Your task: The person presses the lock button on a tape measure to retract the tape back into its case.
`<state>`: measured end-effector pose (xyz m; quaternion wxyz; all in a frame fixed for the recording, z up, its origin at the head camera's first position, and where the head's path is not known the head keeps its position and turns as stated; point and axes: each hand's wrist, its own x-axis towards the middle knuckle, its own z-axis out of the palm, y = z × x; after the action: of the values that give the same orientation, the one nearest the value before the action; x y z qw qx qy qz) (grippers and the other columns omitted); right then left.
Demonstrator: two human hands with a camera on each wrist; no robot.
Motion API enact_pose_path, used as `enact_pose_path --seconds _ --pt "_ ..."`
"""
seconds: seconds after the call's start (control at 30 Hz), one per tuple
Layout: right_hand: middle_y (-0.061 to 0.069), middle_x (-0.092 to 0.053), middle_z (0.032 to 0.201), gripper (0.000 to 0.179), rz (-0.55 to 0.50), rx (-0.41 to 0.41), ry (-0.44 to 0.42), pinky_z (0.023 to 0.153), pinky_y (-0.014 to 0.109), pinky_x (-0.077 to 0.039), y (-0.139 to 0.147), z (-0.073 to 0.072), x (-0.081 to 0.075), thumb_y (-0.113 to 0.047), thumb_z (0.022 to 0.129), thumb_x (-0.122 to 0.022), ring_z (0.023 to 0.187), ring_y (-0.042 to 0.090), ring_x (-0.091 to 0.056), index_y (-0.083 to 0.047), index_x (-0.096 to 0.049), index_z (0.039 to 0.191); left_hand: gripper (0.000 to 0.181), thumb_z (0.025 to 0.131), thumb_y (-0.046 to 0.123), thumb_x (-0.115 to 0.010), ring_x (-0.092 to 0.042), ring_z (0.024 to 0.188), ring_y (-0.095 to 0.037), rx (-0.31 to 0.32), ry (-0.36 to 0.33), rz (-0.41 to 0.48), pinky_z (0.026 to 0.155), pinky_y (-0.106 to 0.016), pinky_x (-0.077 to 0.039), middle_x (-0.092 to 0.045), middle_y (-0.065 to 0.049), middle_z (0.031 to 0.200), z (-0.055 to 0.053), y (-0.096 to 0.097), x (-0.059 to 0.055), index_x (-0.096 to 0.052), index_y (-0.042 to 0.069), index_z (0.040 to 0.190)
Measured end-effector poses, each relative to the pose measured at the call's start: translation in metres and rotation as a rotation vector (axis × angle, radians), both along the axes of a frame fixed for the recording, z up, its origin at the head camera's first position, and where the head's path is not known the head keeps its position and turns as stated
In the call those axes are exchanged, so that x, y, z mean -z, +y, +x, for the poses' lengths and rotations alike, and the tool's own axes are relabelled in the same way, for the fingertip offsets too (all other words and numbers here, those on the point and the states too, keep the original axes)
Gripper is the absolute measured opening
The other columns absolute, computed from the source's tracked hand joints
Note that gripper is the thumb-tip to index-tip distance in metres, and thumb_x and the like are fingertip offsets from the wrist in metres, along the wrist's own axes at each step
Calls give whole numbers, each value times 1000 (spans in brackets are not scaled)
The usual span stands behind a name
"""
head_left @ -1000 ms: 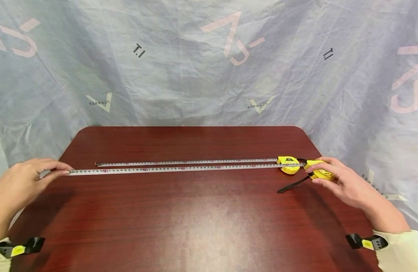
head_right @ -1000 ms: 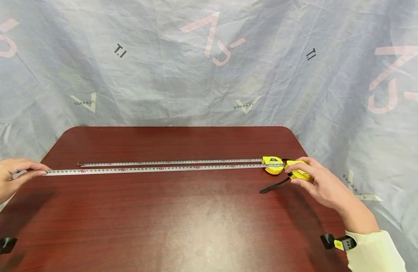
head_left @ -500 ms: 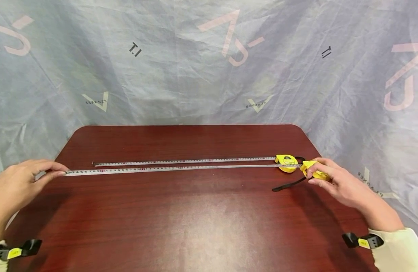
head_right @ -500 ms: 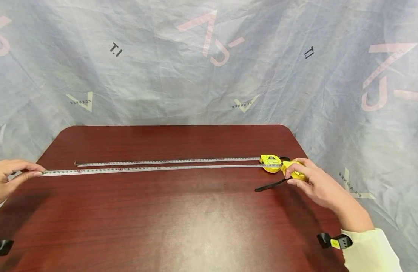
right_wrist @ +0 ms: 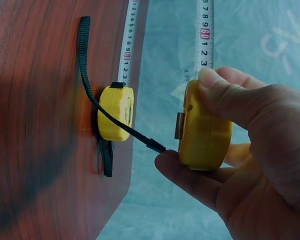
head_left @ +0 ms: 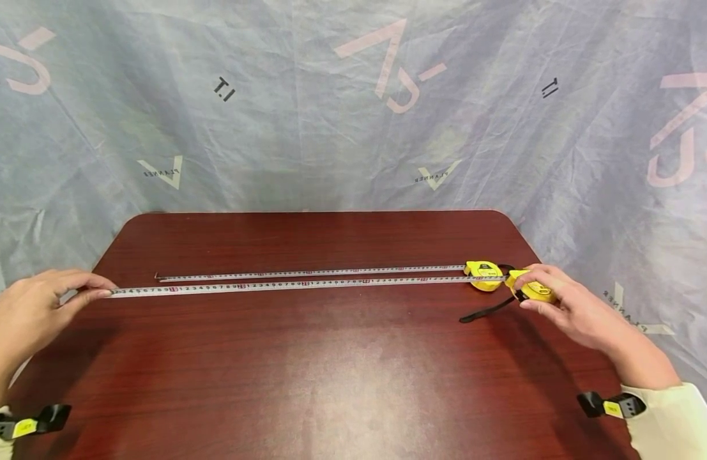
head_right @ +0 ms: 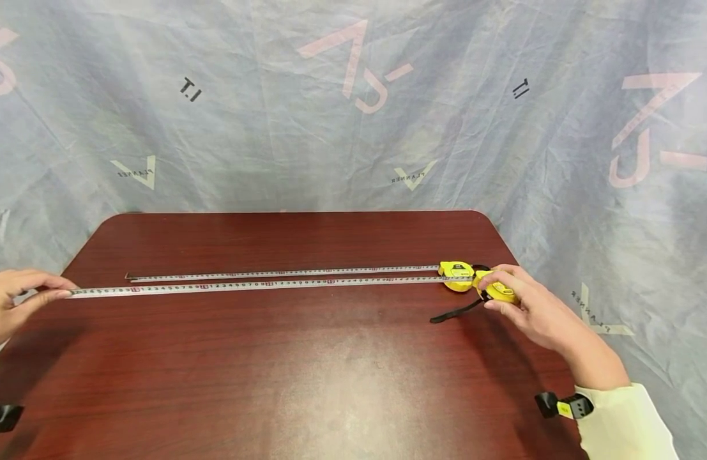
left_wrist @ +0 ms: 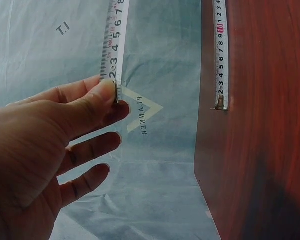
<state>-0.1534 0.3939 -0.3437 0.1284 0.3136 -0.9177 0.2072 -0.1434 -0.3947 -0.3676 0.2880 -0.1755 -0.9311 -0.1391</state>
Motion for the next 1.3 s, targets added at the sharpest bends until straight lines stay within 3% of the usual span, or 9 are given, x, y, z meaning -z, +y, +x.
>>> enact_pose_path --seconds 0.27,0.5,0.63,0.73,0.9,1.1,1.3 --pt "6 -57 133 68 11 47 -32 85 11 -36 2 3 -2 2 85 -82 106 6 -49 -9 -54 146 18 81 14 -87 -37 91 30 -10 -20 12 70 -31 -40 -73 9 88 1 1 -1 -80 26 91" --pt "7 -57 130 69 18 48 -19 85 13 -35 4 2 0 1 83 -84 101 5 -50 -11 -56 146 19 80 12 -87 -39 92 29 9 -12 16 71 -29 -40 -73 9 88 1 2 0 -80 26 92" --pt "6 -57 133 72 -8 44 -26 88 11 -34 3 1 1 2 83 -84 105 6 -50 -13 -56 147 28 77 5 -87 -46 88 23 50 -14 27 72 -19 -39 -72 15 88 1 5 -2 -81 27 92" --pt "5 -56 135 72 -20 42 -35 88 11 -34 2 1 2 2 83 -84 106 6 -50 -14 -56 147 34 75 0 -87 -49 87 20 78 -17 30 75 -12 -36 -73 13 89 1 9 -5 -81 27 93" --pt "4 -56 133 71 -20 37 -53 85 14 -36 0 3 2 0 84 -84 103 5 -50 -15 -56 147 34 74 1 -88 -48 85 18 81 -6 0 72 -15 -40 -74 8 90 0 12 -5 -81 27 94" --pt "3 -57 132 66 -33 44 -78 84 15 -36 -5 2 2 -1 85 -84 102 7 -50 -14 -59 144 37 72 1 -89 -50 87 19 116 1 7 74 -17 -40 -73 13 89 1 15 -2 -81 28 96" --pt "7 -56 137 66 -42 26 -79 91 10 -33 -11 1 3 -2 85 -84 112 7 -51 -12 -58 145 39 69 1 -89 -51 84 15 163 13 -14 72 -18 -41 -73 16 89 0 25 -4 -82 28 97"
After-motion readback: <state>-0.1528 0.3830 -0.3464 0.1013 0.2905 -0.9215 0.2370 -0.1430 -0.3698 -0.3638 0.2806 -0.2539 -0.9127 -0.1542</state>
